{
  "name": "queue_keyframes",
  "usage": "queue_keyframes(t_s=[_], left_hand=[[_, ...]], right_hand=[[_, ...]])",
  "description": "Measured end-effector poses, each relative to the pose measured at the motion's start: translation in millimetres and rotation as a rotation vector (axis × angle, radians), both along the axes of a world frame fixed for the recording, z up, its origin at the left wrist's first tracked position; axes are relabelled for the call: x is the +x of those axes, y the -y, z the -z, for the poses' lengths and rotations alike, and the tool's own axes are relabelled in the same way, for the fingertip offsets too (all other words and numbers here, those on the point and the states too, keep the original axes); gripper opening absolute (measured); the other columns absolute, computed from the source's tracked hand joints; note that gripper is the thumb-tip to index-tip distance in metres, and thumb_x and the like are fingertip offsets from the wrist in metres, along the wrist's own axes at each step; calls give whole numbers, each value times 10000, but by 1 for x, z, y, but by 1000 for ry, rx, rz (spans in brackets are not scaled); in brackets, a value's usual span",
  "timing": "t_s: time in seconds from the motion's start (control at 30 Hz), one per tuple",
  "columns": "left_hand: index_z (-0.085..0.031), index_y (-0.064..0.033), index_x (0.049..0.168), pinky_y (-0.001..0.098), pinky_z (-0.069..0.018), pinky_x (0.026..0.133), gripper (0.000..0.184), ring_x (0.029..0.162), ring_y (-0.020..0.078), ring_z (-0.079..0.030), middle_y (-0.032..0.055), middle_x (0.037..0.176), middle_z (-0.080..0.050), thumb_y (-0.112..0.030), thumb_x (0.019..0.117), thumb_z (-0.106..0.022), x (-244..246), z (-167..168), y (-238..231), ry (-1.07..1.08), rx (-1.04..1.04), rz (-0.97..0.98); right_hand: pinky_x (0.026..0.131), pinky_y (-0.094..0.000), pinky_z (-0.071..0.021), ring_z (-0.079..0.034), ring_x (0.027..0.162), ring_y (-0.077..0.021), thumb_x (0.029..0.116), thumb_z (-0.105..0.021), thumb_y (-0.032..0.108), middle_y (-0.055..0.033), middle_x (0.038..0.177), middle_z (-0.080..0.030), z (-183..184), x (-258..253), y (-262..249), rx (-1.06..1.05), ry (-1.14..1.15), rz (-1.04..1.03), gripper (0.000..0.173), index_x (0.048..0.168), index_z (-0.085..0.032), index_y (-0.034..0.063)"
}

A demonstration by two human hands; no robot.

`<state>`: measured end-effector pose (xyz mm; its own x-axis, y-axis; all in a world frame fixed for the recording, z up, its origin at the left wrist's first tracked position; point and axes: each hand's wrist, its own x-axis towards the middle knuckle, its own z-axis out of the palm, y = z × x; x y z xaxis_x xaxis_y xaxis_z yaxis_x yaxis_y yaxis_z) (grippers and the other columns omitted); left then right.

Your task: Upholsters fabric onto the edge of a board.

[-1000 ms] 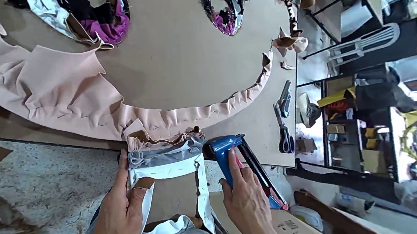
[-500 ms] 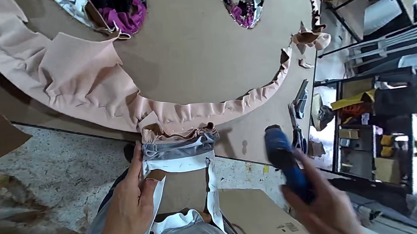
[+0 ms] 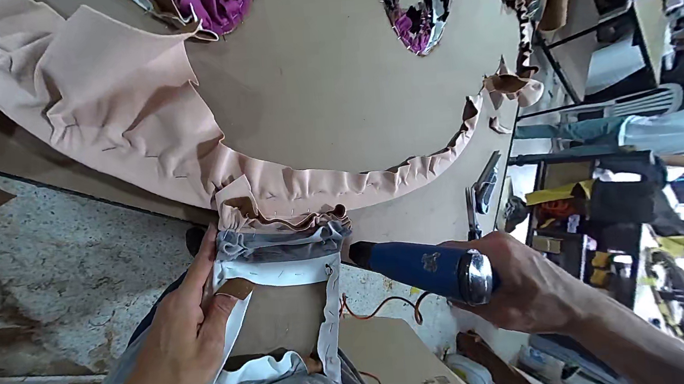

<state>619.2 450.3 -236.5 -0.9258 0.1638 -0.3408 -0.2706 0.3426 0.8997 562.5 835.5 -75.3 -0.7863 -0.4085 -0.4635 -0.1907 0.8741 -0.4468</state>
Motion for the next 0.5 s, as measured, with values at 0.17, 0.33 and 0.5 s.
queue_keyframes(t_s=[0.17, 0.33, 0.5], left_hand=[[-283, -254, 1630, 263, -613, 834, 712, 991, 8, -698, -65, 1212, -714, -486, 998, -514, 0, 0, 1, -3, 11, 3], [-285, -275, 1627, 256, -611, 778, 706, 919, 2, -696, -75, 1139, -725, -504, 999, -512, 1, 1, 1, -4, -3, 2], [-279, -265, 1630, 249, -606, 838, 720, 1002, -8, -688, -78, 1212, -710, -507, 994, -515, 0, 2, 1, -3, -6, 3]], right_hand=[[538, -170, -519, -605, 648, 112, 749, -706, 399, 194, 716, -648, 12, -6, 4, -13, 32, -34, 229, 959, -711, 306], [570, -161, -534, -621, 687, 117, 764, -705, 403, 193, 751, -668, 17, -8, 2, -47, 41, -60, 277, 1025, -714, 309], [567, -179, -539, -625, 680, 105, 754, -693, 392, 189, 745, -669, 17, -9, 6, -13, 44, -63, 300, 1040, -726, 311]])
